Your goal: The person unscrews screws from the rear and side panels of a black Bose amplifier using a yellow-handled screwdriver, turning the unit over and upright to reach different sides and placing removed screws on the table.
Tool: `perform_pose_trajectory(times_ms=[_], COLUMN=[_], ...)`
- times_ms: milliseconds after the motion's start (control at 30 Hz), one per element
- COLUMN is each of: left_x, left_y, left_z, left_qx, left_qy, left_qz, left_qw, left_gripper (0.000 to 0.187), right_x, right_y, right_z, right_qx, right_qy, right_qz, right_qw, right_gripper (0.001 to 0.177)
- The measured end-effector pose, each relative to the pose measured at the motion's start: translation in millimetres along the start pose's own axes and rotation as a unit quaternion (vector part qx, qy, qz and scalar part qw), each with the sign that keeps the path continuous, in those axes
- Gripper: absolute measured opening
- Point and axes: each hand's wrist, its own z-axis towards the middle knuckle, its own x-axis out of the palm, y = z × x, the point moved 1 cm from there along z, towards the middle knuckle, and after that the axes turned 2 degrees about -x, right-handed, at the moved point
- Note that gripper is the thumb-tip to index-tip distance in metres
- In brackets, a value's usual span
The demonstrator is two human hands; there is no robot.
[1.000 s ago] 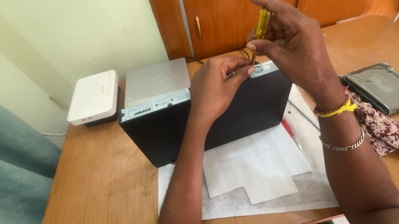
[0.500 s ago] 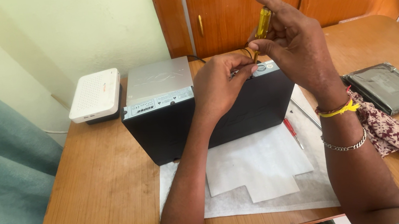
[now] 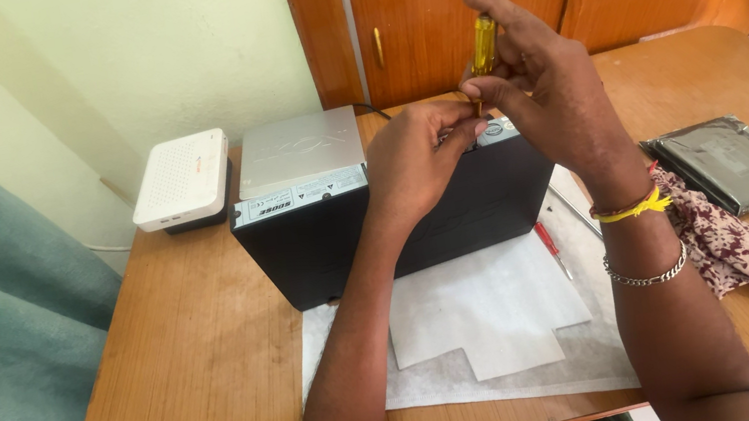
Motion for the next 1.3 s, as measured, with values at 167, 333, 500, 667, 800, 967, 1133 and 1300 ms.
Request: perform_pose_trajectory(times_ms=[167, 333, 500, 667, 800, 967, 1133, 1300], left_x=[4, 4, 4, 5, 5, 5, 9, 9], left_y=[2, 4, 4, 6, 7, 6, 6, 7], left_z=[-1, 1, 1, 1, 3, 3, 2, 1], left_qx=[0.004, 0.003, -0.006, -0.012, -0.028, -0.031, -0.006, -0.032], left_qy=[-0.01, -0.016, -0.014, -0.01, -0.005, -0.023, -0.052, -0.037], left_qz=[0.008, 0.014, 0.038, 0.035, 0.028, 0.04, 0.047, 0.05], left_qw=[1.0, 1.0, 0.999, 0.999, 0.999, 0.998, 0.998, 0.998], left_gripper=[0.019, 0.018, 0.019, 0.021, 0.022, 0.022, 0.022, 0.023], right_x=[1, 2, 3, 2, 0, -3, 2, 6], right_y=[3, 6, 6, 2, 3, 8, 1, -5], right_z=[1, 5, 6, 4, 3, 3, 3, 4], right_qx=[0.011, 0.014, 0.026, 0.022, 0.021, 0.009, 0.036, 0.036], right_qy=[0.005, 0.004, 0.001, 0.011, 0.039, 0.065, -0.032, -0.056], right_qz=[0.033, 0.011, 0.026, 0.041, 0.087, 0.084, 0.031, 0.06], right_qw=[0.999, 1.0, 0.999, 0.999, 0.995, 0.994, 0.998, 0.996], right_gripper=[0.06, 0.06, 0.06, 0.057, 0.056, 0.065, 0.073, 0.05])
